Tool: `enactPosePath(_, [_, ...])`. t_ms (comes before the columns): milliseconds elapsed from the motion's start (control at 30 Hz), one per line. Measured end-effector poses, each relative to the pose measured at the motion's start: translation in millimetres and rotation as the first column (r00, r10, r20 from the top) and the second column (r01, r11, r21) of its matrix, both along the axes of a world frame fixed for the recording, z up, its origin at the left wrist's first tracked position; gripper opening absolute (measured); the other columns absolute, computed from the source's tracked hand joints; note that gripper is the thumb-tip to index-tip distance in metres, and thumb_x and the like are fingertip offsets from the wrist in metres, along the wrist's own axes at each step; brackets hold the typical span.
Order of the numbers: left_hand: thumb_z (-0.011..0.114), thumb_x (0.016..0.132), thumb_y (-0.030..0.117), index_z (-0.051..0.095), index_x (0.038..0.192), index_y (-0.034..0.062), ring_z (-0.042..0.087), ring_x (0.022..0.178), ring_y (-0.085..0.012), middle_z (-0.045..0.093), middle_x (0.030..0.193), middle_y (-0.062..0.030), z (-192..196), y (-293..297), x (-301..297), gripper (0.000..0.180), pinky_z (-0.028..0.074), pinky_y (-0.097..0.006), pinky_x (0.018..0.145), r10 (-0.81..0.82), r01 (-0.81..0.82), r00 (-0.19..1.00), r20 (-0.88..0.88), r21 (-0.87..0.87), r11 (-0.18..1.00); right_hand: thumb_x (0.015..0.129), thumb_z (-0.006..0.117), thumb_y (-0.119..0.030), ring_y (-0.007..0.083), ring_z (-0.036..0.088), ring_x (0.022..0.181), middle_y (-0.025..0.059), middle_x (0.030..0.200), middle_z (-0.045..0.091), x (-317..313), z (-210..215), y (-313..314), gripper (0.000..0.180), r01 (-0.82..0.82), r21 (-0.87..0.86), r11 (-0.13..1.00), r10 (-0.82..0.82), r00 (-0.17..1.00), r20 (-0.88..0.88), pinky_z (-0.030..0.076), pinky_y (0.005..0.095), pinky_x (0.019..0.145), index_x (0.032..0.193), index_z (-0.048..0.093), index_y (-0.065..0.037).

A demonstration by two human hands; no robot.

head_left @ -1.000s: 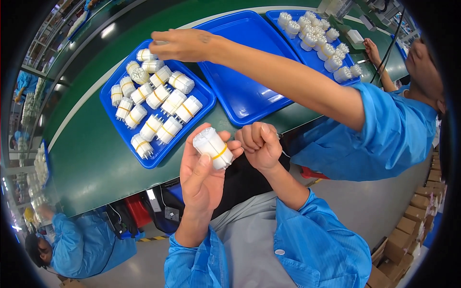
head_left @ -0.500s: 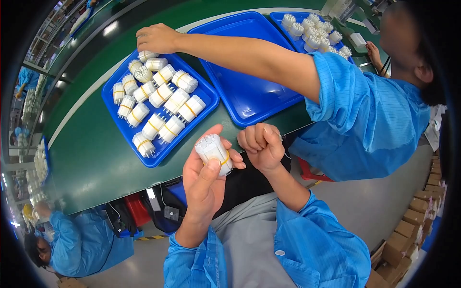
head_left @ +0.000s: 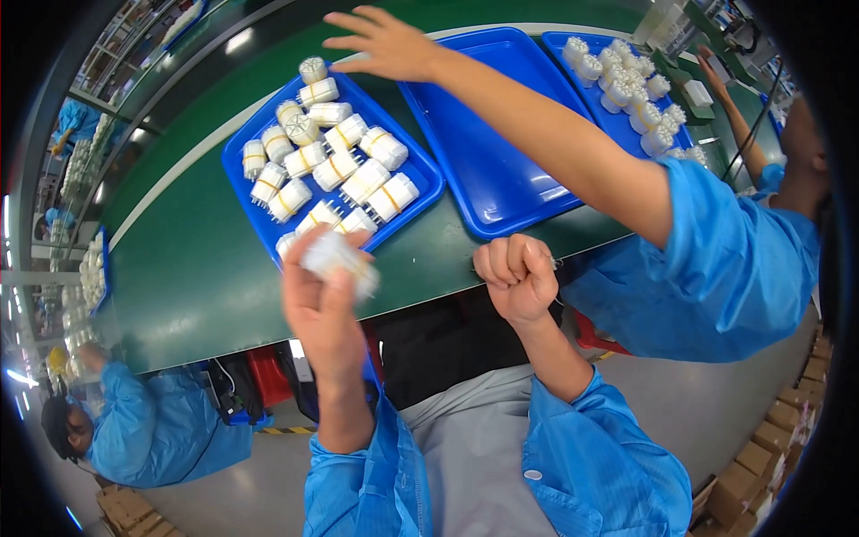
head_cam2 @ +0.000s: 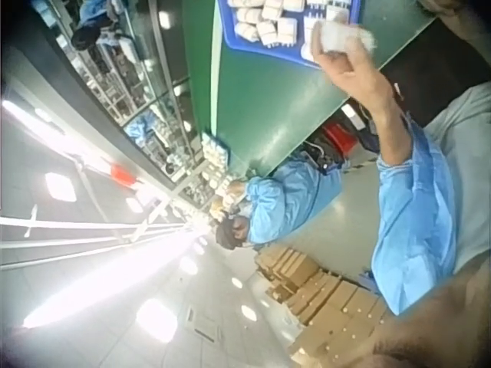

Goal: The person assembles small white plastic components using a hand tool at a factory production line.

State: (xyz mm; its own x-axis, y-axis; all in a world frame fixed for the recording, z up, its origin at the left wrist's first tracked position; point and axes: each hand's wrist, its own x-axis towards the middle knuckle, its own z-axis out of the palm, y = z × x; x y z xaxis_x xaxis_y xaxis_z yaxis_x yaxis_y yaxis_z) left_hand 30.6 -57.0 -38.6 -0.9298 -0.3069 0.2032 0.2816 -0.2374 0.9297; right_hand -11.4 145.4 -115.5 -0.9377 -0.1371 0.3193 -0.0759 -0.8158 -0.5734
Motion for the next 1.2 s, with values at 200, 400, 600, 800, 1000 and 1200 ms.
enactPosePath(200, [0.062, 0.091, 0.005, 0.047, 0.133, -0.0042, 0.06, 0.103, -0.017, 0.063, 0.115, -0.0158, 7.5, -88.1, -44.0, 0.045, 0.048, -0.028, 0.089, 0.367, -0.359, 0.925, -0.096, -0.535, 0.765, 0.101, 0.042, -0.028, 0.0104, 0.024, 0.048, -0.0007, 0.054, 0.03, -0.7, -1.4, 1.7, 0.046, -0.027, 0.025, 0.999, 0.027, 0.999, -0.019, 0.023, 0.0285, 0.05, 0.059, 0.03, -0.012])
enactPosePath(400, [0.068, 0.088, 0.011, 0.053, 0.129, -0.0029, 0.063, 0.094, -0.0162, 0.066, 0.108, -0.0128, -6.3, -160.3, -107.6, 0.046, 0.049, -0.03, 0.085, 0.421, -0.398, 0.897, -0.134, -0.655, 0.642, 0.1, 0.043, -0.026, 0.0105, 0.022, 0.049, -0.0002, 0.053, 0.029, -0.4, 0.0, 0.3, 0.046, -0.018, 0.02, 1.0, 0.018, 1.0, -0.018, 0.022, 0.0285, 0.049, 0.058, 0.029, -0.011])
enactPosePath(600, [0.059, 0.094, 0.03, 0.052, 0.135, 0.0013, 0.06, 0.114, -0.0406, 0.063, 0.12, -0.0259, -24.4, -214.3, -166.4, 0.051, 0.047, -0.042, 0.096, 0.496, -0.243, 0.855, -0.154, -0.963, 0.12, 0.099, 0.045, -0.026, 0.0106, 0.022, 0.049, -0.0004, 0.054, 0.028, 0.5, 0.9, 1.6, 0.046, -0.015, 0.018, 1.0, 0.015, 1.0, -0.019, 0.021, 0.0289, 0.049, 0.058, 0.029, -0.011])
enactPosePath(800, [0.048, 0.099, 0.034, 0.046, 0.139, -0.0028, 0.049, 0.129, -0.0377, 0.05, 0.139, -0.0265, -44.8, -221.0, -184.3, 0.054, 0.038, -0.039, 0.108, 0.401, -0.014, 0.91, 0.105, -0.959, 0.281, 0.098, 0.048, -0.024, 0.0102, 0.025, 0.05, -0.0013, 0.054, 0.028, 2.8, -5.5, -3.0, 0.045, 0.014, -0.024, 1.0, -0.013, 0.999, 0.039, 0.02, 0.0292, 0.049, 0.059, 0.031, -0.01])
enactPosePath(1000, [0.047, 0.1, 0.027, 0.041, 0.141, -0.0084, 0.047, 0.131, -0.0349, 0.047, 0.142, -0.0266, -64.8, -252.8, -187.8, 0.054, 0.035, -0.037, 0.109, 0.33, -0.041, 0.94, 0.08, -0.938, 0.343, 0.099, 0.05, -0.022, 0.0068, 0.026, 0.051, -0.003, 0.055, 0.031, 1.2, 11.6, 17.6, 0.04, -0.107, 0.0, 0.994, 0.106, 0.986, 0.125, 0.02, 0.0259, 0.048, 0.063, 0.036, -0.011])
enactPosePath(1200, [0.048, 0.101, 0.025, 0.039, 0.142, -0.0074, 0.048, 0.129, -0.03, 0.047, 0.142, -0.0229, -63.1, -250.6, -170.4, 0.053, 0.036, -0.036, 0.108, 0.381, -0.137, 0.915, 0.13, -0.789, 0.598, 0.091, 0.064, -0.016, 0.0054, 0.052, 0.069, -0.0014, 0.072, 0.057, -38.9, 60.0, 108.9, 0.017, 0.607, 0.678, 0.414, -0.57, 0.754, -0.326, 0.045, 0.0242, 0.061, 0.083, 0.061, -0.002])
